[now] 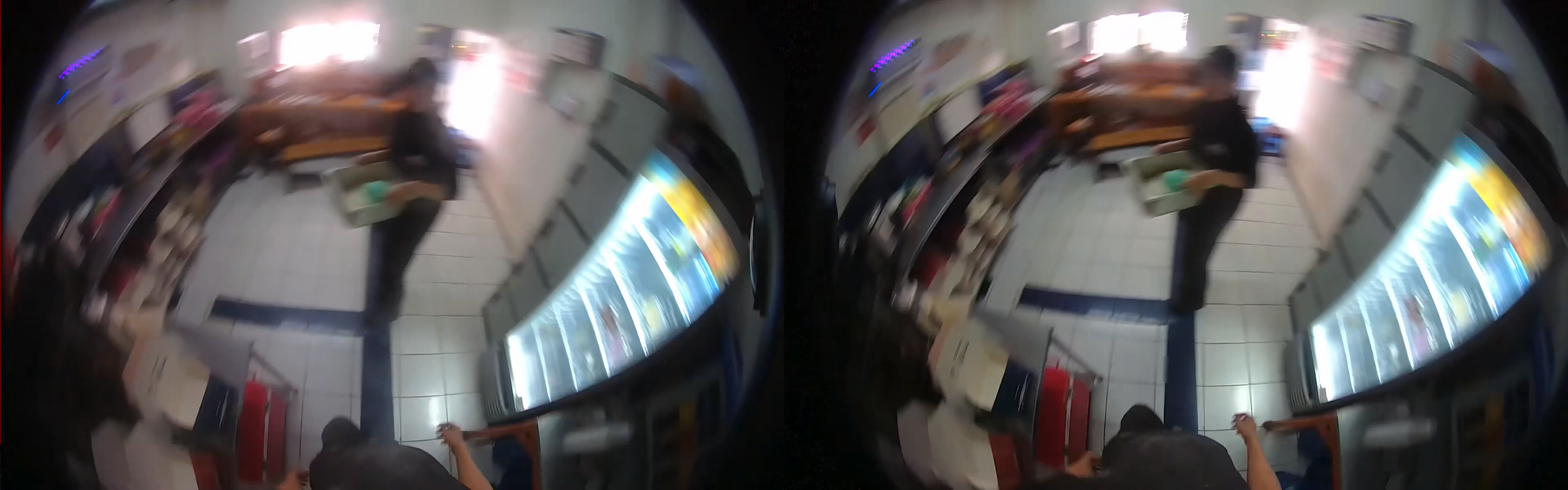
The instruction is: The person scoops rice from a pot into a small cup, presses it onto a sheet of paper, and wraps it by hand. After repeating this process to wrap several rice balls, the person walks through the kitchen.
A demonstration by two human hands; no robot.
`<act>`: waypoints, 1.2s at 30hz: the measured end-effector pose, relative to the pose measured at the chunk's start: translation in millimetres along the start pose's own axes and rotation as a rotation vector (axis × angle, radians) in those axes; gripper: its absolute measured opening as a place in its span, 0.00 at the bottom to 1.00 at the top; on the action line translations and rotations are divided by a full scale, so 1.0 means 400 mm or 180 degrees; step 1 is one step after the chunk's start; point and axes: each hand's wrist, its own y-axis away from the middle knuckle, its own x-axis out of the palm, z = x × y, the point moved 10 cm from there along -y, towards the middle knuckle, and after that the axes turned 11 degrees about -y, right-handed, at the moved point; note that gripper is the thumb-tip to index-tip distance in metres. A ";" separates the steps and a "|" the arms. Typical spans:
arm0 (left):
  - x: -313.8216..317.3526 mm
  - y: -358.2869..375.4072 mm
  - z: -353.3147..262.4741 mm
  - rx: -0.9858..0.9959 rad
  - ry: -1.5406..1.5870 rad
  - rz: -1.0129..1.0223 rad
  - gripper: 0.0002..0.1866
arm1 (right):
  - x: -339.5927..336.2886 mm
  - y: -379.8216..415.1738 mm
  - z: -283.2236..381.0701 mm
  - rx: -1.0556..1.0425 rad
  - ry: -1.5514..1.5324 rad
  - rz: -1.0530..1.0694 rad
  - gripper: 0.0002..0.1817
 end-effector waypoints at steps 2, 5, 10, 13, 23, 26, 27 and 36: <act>0.071 0.138 0.125 -0.0364 0.2276 0.0682 0.29 | 0.023 0.033 0.376 -0.0018 -0.0604 -0.0120 0.18; 0.039 0.119 0.331 -0.2224 0.1621 -0.0064 0.21 | 0.086 -0.189 0.527 0.0124 -0.0342 -0.0116 0.16; -0.178 -0.157 0.217 -0.2429 0.1067 -0.0043 0.13 | 0.277 -0.458 0.492 0.1118 0.0637 0.0835 0.19; -0.462 -0.533 0.003 -0.1379 0.0573 0.0138 0.19 | 0.459 -0.755 0.327 0.1145 0.0942 0.1083 0.18; -1.797 -0.666 -0.859 0.0861 0.1307 -0.2835 0.14 | 1.250 -0.568 1.815 -0.0959 0.0206 0.3103 0.15; -1.907 -0.769 -0.773 0.0533 0.1294 -0.2739 0.14 | 1.491 -0.411 2.276 -0.1629 0.0258 0.3177 0.12; -1.919 -0.790 -0.715 0.0284 0.1301 -0.2387 0.16 | 1.579 -0.343 2.389 -0.1436 -0.0318 0.3601 0.11; -1.665 -0.549 0.000 -0.2423 0.2566 -0.3070 0.14 | 1.975 0.465 2.841 -0.2021 0.2168 0.8100 0.18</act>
